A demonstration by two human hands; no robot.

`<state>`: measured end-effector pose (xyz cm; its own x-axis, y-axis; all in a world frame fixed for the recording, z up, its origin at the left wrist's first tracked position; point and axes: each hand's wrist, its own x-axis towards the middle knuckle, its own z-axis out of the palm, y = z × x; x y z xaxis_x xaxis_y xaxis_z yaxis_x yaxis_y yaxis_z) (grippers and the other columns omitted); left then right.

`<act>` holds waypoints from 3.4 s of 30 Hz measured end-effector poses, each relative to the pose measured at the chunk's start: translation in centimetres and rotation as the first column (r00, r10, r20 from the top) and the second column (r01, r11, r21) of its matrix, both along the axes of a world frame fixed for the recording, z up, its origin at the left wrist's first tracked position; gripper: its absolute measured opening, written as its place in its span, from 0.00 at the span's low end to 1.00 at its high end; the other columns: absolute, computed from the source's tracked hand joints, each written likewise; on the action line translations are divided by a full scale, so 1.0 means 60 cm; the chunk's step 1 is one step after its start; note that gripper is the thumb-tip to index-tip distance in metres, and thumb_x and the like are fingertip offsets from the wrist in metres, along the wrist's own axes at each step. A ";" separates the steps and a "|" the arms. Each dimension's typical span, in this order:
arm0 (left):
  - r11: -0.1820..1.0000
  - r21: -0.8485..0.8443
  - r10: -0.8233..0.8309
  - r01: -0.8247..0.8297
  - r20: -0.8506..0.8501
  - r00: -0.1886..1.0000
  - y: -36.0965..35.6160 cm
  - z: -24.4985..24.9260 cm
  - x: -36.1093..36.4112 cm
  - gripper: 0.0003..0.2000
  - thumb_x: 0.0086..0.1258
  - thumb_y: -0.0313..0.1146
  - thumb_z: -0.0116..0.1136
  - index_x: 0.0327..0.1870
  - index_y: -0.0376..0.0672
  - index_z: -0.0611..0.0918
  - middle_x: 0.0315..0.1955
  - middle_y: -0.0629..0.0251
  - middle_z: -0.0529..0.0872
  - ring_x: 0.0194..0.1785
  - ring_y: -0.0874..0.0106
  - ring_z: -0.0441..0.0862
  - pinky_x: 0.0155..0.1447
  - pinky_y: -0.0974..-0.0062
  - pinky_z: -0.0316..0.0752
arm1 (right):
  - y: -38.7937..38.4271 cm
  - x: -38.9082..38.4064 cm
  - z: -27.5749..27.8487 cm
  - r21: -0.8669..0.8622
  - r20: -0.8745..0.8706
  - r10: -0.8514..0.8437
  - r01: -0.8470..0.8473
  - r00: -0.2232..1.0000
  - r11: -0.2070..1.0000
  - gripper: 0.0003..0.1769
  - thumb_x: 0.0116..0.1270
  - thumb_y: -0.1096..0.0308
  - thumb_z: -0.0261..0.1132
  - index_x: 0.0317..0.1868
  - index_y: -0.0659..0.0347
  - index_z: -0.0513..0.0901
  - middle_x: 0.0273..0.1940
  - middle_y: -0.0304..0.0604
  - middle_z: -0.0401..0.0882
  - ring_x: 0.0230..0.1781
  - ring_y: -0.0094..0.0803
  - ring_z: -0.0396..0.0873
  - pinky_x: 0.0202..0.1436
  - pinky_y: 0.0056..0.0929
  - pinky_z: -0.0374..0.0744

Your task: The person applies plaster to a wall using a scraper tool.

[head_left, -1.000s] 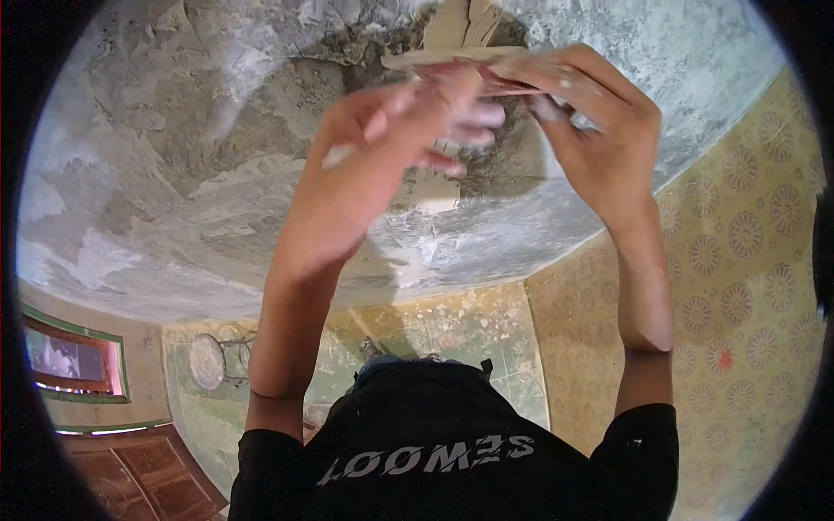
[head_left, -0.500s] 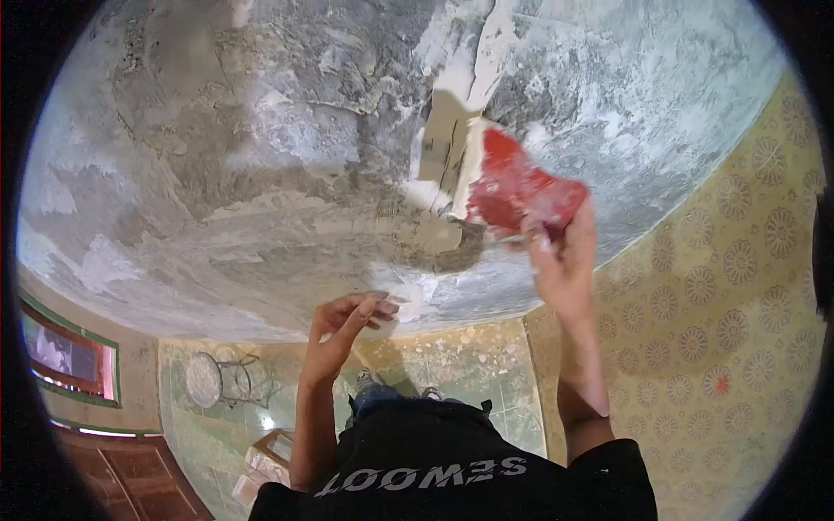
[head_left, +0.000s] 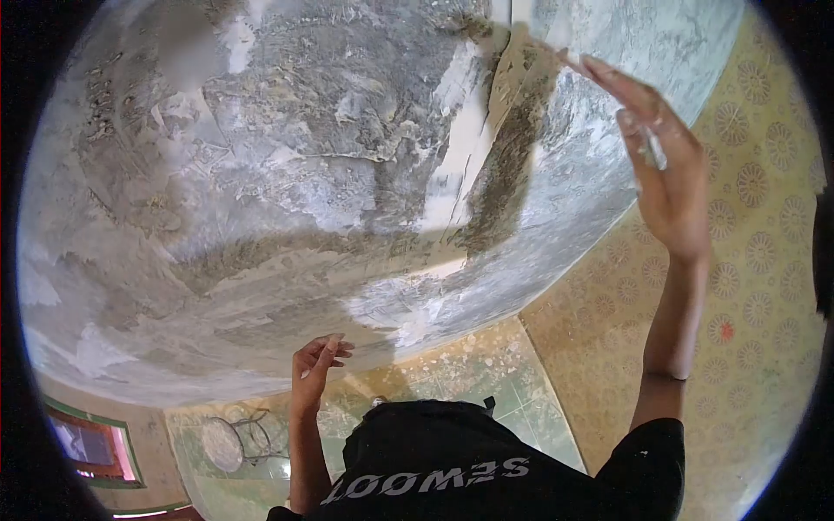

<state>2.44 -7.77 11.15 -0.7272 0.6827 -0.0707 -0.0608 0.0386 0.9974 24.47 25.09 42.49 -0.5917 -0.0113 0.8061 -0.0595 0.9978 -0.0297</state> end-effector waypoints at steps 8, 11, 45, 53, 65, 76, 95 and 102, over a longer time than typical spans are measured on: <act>0.986 0.135 -0.096 0.094 0.009 0.995 0.037 0.023 -0.023 0.16 0.77 0.40 0.59 0.53 0.34 0.85 0.44 0.55 0.91 0.46 0.68 0.87 0.49 0.70 0.79 | -0.013 -0.031 -0.031 0.143 -0.004 -0.100 0.100 0.995 0.985 0.30 0.63 0.82 0.63 0.64 0.45 0.82 0.60 0.41 0.83 0.58 0.44 0.84 0.58 0.38 0.85; 0.980 0.141 -0.140 0.141 -0.014 0.990 0.054 0.031 -0.021 0.16 0.78 0.39 0.59 0.54 0.33 0.84 0.44 0.55 0.91 0.46 0.68 0.87 0.49 0.70 0.79 | -0.005 -0.045 -0.035 0.207 -0.007 -0.174 0.172 0.985 0.963 0.30 0.61 0.80 0.66 0.63 0.41 0.83 0.58 0.37 0.84 0.56 0.40 0.85 0.56 0.37 0.87; 0.981 0.119 -0.148 0.152 -0.037 0.988 0.046 0.031 0.005 0.20 0.78 0.45 0.57 0.56 0.34 0.83 0.44 0.54 0.90 0.46 0.67 0.87 0.51 0.68 0.79 | -0.013 -0.068 -0.201 0.439 -0.068 -0.247 0.251 0.967 0.863 0.29 0.51 0.68 0.72 0.56 0.35 0.88 0.56 0.29 0.83 0.53 0.31 0.80 0.47 0.28 0.88; 0.986 0.098 -0.137 0.138 -0.018 0.990 0.030 0.020 0.004 0.19 0.78 0.42 0.58 0.56 0.33 0.83 0.45 0.54 0.90 0.47 0.67 0.86 0.51 0.68 0.78 | -0.036 -0.065 -0.252 0.425 0.048 -0.255 0.211 0.966 0.880 0.27 0.51 0.66 0.71 0.55 0.39 0.89 0.54 0.35 0.82 0.58 0.32 0.79 0.56 0.33 0.86; 0.987 0.098 -0.130 0.131 -0.016 0.991 0.037 0.017 0.015 0.19 0.79 0.43 0.57 0.55 0.33 0.83 0.44 0.53 0.90 0.45 0.66 0.87 0.50 0.68 0.79 | -0.032 -0.053 -0.407 0.334 0.287 -0.201 0.100 0.937 0.937 0.29 0.54 0.66 0.69 0.60 0.43 0.85 0.58 0.37 0.79 0.63 0.35 0.74 0.65 0.43 0.81; 0.986 0.106 -0.128 0.127 0.002 0.992 0.032 0.019 0.002 0.18 0.78 0.38 0.57 0.57 0.32 0.82 0.45 0.54 0.90 0.47 0.69 0.86 0.52 0.70 0.78 | 0.034 -0.042 -0.159 0.060 -0.285 -0.101 0.123 0.953 0.991 0.22 0.67 0.82 0.65 0.59 0.54 0.86 0.53 0.42 0.86 0.54 0.38 0.82 0.55 0.34 0.83; 0.988 0.072 -0.137 0.139 -0.025 0.990 0.066 0.019 0.006 0.21 0.78 0.46 0.58 0.57 0.35 0.83 0.45 0.53 0.90 0.47 0.65 0.87 0.51 0.67 0.79 | 0.008 -0.102 -0.251 0.234 -0.230 -0.191 0.244 0.954 0.941 0.31 0.50 0.65 0.77 0.58 0.33 0.86 0.55 0.31 0.86 0.51 0.31 0.83 0.40 0.22 0.90; 0.984 0.068 -0.166 0.167 -0.024 0.986 0.076 0.020 0.013 0.21 0.79 0.45 0.57 0.57 0.34 0.83 0.45 0.53 0.90 0.47 0.66 0.87 0.51 0.67 0.79 | -0.022 -0.086 -0.346 0.253 -0.066 -0.176 0.187 0.982 0.949 0.31 0.55 0.67 0.72 0.62 0.38 0.84 0.57 0.33 0.83 0.54 0.30 0.81 0.43 0.24 0.91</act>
<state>3.23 -3.22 12.33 -0.6036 0.7973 -0.0067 -0.0410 -0.0226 0.9989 19.32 23.79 21.75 -0.5688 -0.1165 0.8142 0.1278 0.9654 0.2274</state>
